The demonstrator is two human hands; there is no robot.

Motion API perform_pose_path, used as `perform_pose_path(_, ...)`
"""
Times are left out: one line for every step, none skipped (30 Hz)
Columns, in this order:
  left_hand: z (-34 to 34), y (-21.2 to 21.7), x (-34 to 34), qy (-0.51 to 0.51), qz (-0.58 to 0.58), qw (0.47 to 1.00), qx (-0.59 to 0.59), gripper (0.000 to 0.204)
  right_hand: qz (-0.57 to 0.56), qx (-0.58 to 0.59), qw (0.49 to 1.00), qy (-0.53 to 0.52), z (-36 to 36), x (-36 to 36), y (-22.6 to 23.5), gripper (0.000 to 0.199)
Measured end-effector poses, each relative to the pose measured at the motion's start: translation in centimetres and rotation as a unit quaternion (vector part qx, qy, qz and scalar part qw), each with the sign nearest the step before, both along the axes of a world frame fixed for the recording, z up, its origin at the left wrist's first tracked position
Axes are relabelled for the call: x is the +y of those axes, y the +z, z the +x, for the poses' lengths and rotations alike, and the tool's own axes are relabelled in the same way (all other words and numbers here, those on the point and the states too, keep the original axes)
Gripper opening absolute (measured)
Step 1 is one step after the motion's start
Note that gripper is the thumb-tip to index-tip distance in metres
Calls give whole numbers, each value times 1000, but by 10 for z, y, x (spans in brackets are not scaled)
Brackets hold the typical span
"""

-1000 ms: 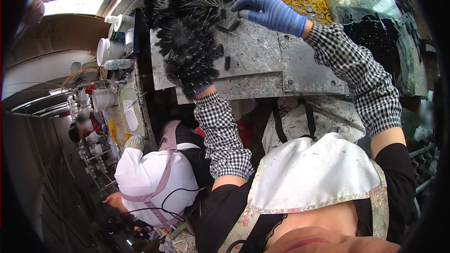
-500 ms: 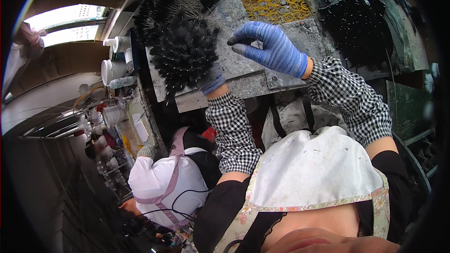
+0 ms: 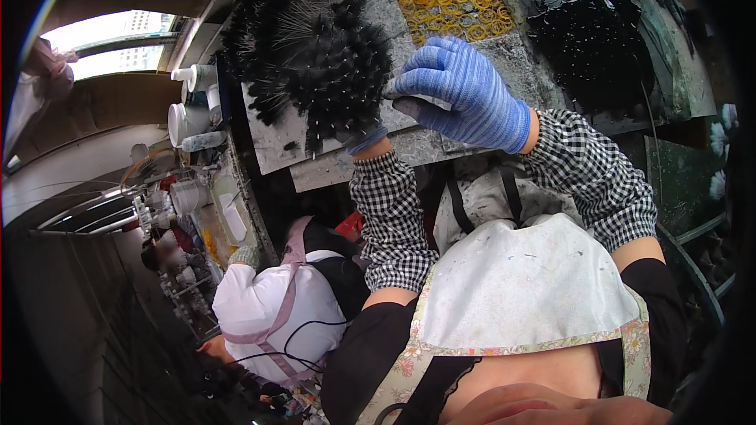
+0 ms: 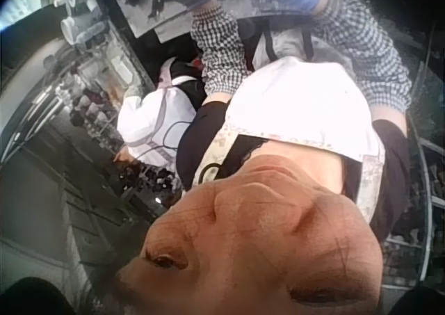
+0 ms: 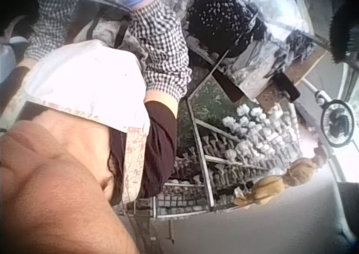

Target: Bundling and securing black bristles with rubber bands at a manufacturing workstation.

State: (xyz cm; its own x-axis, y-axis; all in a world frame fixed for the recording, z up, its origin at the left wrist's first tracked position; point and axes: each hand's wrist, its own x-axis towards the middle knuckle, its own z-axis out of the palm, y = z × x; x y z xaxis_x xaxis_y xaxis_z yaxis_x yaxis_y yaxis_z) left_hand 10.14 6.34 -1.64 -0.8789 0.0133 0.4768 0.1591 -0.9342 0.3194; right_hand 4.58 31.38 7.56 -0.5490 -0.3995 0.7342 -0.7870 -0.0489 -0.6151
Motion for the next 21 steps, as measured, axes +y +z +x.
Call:
perform_pose_path(1, 0, 3, 2, -11, 1000, -1, 62, 2, 16, 1000, -18, 0, -1, -3, 22)
perform_pose_path(1, 1, 7, 4, -23, 1000, -2, 62, 3, 33, 999, -36, 0, -1, -5, 23)
perform_pose_path(-1, -3, 5, 3, -20, 1000, -2, 62, 9, 37, 998, -51, 0, -2, -6, 25)
perform_pose_path(-7, 0, 3, 31, -103, 994, 23, 62, 11, 38, 998, -49, -1, -2, -8, 25)
perform_pose_path(-10, 3, 3, 58, -185, 980, 47, 62, 25, 56, 996, -62, -2, -2, -8, 25)
perform_pose_path(-9, 3, 8, 61, -183, 980, 48, 62, 39, 75, 994, -74, -3, -2, -8, 25)
perform_pose_path(-6, 1, 16, 155, -159, 973, -67, 51, 40, 76, 994, -72, -3, 0, -8, 25)
perform_pose_path(-3, -2, 24, 246, -131, 943, -180, 42, 74, 104, 991, -45, -3, 3, -5, 27)
perform_pose_path(-4, 6, 38, 324, -100, 894, -292, 38, 110, 129, 985, -24, -2, 9, -6, 28)
perform_pose_path(-6, 20, 49, 317, -99, 896, -296, 38, 116, 125, 985, -29, -1, 15, -13, 28)
perform_pose_path(-11, 38, 58, 242, -69, 913, -322, 36, 107, 102, 989, -4, -3, 20, -21, 36)
perform_pose_path(-13, 49, 61, 173, -37, 923, -341, 34, 95, 83, 992, 27, -5, 23, -24, 44)
perform_pose_path(-14, 43, 58, 175, -33, 924, -340, 34, 94, 87, 991, 35, -7, 26, -23, 42)
perform_pose_path(-15, 34, 52, 210, -21, 930, -302, 33, 96, 88, 991, 42, -5, 26, -21, 42)
perform_pose_path(-13, 24, 47, 245, -10, 933, -264, 32, 120, 106, 987, -2, -4, 25, -18, 36)
perform_pose_path(-15, 26, 53, 242, -6, 933, -266, 32, 148, 121, 980, -54, -3, 29, -19, 30)
perform_pose_path(-17, 29, 59, 222, 2, 941, -257, 32, 129, 119, 982, -73, -4, 31, -25, 29)
perform_pose_path(-20, 31, 65, 201, 11, 948, -248, 32, 134, 117, 981, -76, -5, 33, -31, 29)
perform_pose_path(-21, 33, 67, 175, 16, 956, -234, 36, 106, 97, 986, -82, -6, 34, -36, 30)
perform_pose_path(-23, 36, 68, 173, 18, 956, -234, 36, 78, 76, 990, -89, -5, 35, -40, 31)
perform_pose_path(-25, 39, 69, 168, 37, 955, -242, 36, 53, 42, 994, -82, -3, 42, -46, 31)
